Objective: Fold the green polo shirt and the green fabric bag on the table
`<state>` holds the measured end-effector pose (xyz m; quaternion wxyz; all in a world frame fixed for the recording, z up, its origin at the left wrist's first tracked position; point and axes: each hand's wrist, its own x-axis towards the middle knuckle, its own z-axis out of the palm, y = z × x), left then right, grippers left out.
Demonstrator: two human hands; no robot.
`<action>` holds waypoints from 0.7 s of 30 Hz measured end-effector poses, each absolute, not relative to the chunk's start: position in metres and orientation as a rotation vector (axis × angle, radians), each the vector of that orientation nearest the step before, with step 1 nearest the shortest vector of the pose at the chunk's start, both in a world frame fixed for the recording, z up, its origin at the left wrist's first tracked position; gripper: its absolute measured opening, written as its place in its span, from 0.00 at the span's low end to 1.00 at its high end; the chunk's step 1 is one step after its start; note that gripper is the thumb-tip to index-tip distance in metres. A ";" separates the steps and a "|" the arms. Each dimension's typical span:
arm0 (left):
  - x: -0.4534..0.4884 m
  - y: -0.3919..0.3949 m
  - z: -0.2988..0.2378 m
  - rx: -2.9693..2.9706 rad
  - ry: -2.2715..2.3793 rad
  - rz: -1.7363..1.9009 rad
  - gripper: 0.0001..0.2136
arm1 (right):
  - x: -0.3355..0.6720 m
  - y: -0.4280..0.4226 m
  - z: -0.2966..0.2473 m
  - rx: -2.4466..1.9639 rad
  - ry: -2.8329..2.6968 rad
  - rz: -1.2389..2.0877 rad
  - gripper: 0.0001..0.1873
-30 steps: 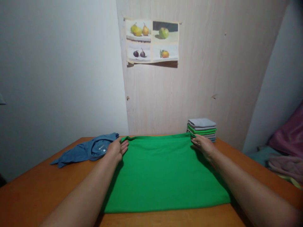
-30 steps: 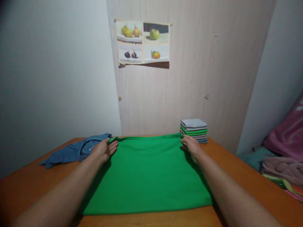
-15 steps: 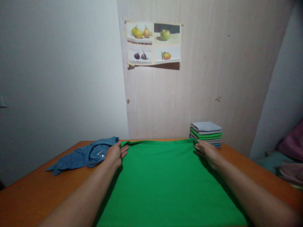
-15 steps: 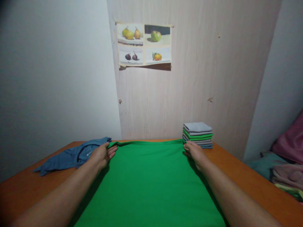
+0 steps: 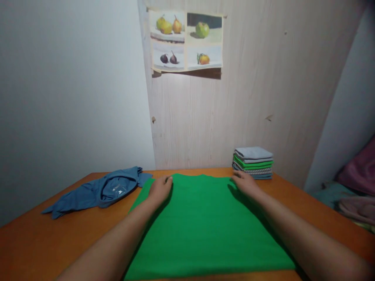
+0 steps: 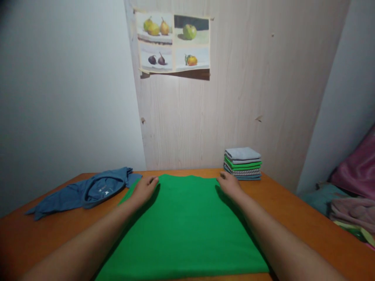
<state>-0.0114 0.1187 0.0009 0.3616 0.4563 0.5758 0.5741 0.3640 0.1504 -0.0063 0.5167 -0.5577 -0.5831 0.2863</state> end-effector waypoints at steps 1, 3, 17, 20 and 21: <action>-0.006 0.120 -0.001 1.289 1.473 1.445 0.03 | 0.355 0.151 -0.004 -1.374 -1.463 0.632 0.18; 0.003 0.123 -0.005 1.630 1.487 1.316 0.05 | 0.335 0.153 -0.001 -1.418 -1.612 0.549 0.17; 0.019 0.142 -0.033 2.330 1.743 0.474 0.31 | 0.245 0.161 0.009 -1.528 -2.335 0.227 0.24; 0.019 0.141 -0.032 2.353 1.784 0.344 0.34 | 0.235 0.167 0.002 -1.537 -2.410 0.199 0.29; 0.020 0.140 -0.031 2.374 1.804 0.287 0.35 | 0.233 0.169 -0.002 -1.544 -2.430 0.198 0.31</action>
